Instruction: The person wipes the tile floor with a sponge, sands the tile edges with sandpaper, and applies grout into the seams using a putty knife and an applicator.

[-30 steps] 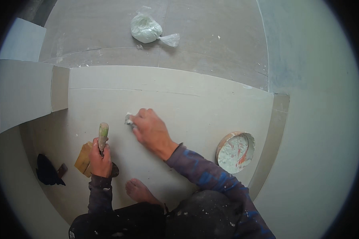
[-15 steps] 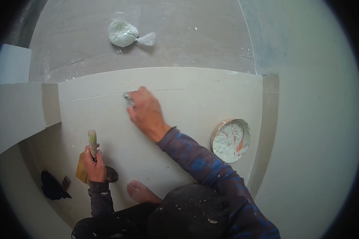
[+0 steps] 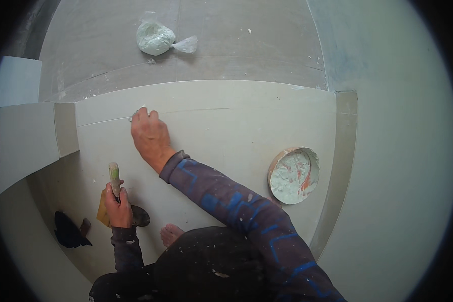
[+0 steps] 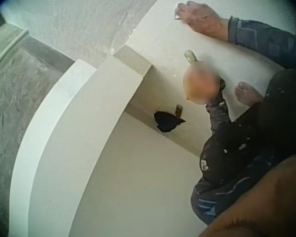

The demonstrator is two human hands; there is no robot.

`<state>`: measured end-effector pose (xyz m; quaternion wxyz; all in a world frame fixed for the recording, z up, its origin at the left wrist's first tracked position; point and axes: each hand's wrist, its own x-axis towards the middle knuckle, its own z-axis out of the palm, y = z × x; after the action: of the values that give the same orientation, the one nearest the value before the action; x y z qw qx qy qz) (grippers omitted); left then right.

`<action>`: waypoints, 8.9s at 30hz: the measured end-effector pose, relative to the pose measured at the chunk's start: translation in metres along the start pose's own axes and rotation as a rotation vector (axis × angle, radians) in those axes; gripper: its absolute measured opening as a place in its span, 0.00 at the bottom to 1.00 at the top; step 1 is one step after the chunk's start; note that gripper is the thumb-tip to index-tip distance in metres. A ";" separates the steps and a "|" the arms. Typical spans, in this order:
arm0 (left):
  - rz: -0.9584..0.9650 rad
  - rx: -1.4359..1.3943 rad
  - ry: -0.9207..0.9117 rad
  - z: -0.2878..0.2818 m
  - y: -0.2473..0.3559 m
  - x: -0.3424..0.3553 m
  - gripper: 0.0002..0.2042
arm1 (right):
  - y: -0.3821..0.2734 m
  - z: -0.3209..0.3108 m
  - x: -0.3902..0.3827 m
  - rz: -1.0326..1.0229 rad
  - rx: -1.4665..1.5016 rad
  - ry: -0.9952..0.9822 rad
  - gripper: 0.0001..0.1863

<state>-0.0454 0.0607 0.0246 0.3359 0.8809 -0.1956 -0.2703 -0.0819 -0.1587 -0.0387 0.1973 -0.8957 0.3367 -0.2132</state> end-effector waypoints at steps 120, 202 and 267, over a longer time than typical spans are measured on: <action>-0.379 0.014 0.143 -0.041 0.016 -0.191 0.11 | 0.086 -0.060 0.009 -0.754 0.111 -0.380 0.19; -0.300 -0.061 0.174 -0.053 0.009 -0.170 0.13 | 0.005 0.007 0.063 -0.834 0.002 -0.286 0.08; -0.320 -0.157 0.161 -0.057 -0.019 -0.168 0.17 | -0.060 0.067 0.119 -0.847 0.179 -0.191 0.04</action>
<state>-0.1383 0.1902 0.1056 0.3709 0.8905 -0.0036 -0.2633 0.0650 -0.1849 -0.0345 0.1996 -0.9497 -0.0998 -0.2198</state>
